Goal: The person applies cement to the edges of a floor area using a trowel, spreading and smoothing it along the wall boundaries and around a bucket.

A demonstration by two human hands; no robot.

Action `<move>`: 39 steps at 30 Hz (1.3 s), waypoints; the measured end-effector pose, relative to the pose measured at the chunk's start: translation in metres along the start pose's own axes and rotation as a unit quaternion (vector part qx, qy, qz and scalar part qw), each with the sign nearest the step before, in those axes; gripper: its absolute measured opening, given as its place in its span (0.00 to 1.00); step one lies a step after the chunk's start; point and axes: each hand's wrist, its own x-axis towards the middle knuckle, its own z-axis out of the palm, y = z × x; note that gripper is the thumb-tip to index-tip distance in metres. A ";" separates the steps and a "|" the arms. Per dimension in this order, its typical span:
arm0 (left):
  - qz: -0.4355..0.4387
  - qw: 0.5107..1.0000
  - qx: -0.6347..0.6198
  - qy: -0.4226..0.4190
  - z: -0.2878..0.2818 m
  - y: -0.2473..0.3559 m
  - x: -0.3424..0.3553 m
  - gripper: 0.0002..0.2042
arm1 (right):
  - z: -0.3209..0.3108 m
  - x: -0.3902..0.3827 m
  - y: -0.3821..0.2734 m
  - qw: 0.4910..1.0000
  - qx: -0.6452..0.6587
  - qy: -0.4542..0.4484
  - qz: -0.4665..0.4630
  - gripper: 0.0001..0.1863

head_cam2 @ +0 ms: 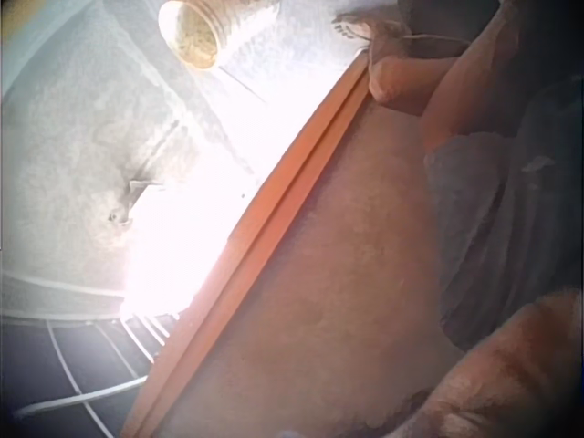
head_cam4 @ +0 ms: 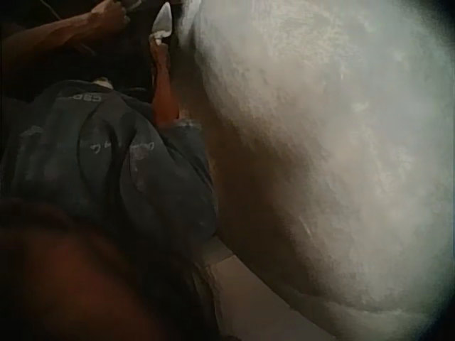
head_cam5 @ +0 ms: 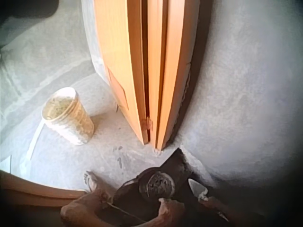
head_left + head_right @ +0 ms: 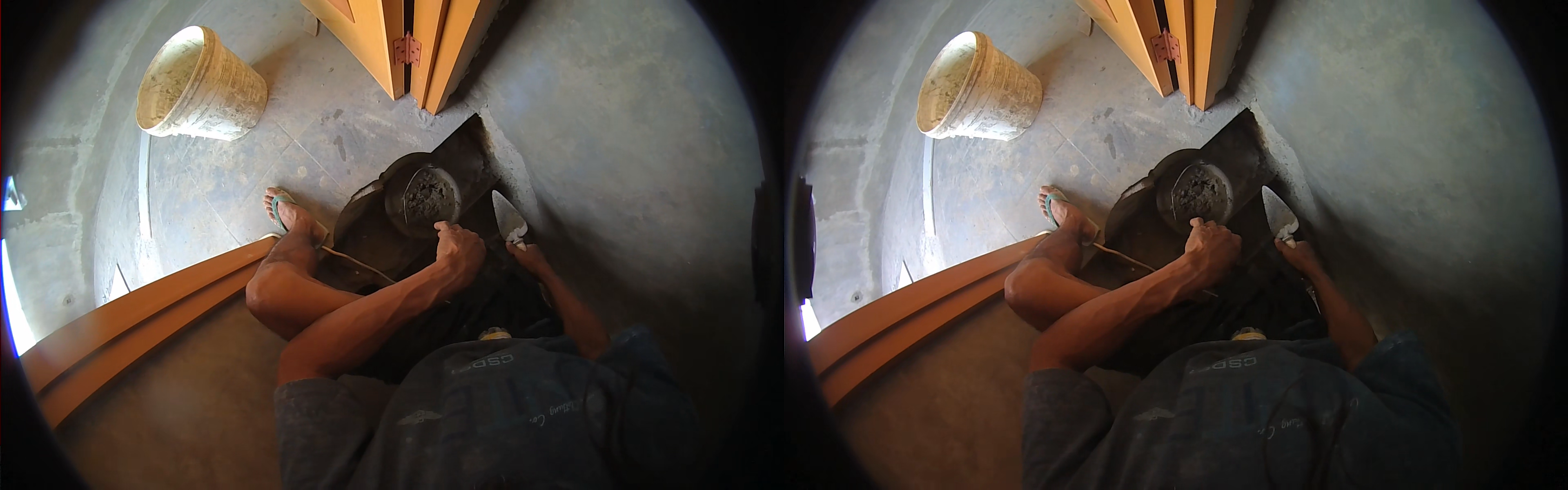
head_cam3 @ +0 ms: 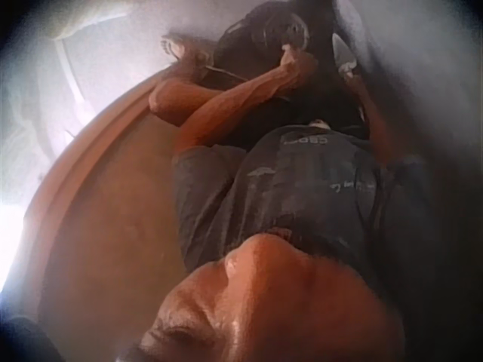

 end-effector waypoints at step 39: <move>-0.019 0.999 -0.017 0.043 -0.010 -0.004 -0.001 0.13 | -0.002 0.007 -0.002 1.000 -0.007 0.014 -0.012 0.42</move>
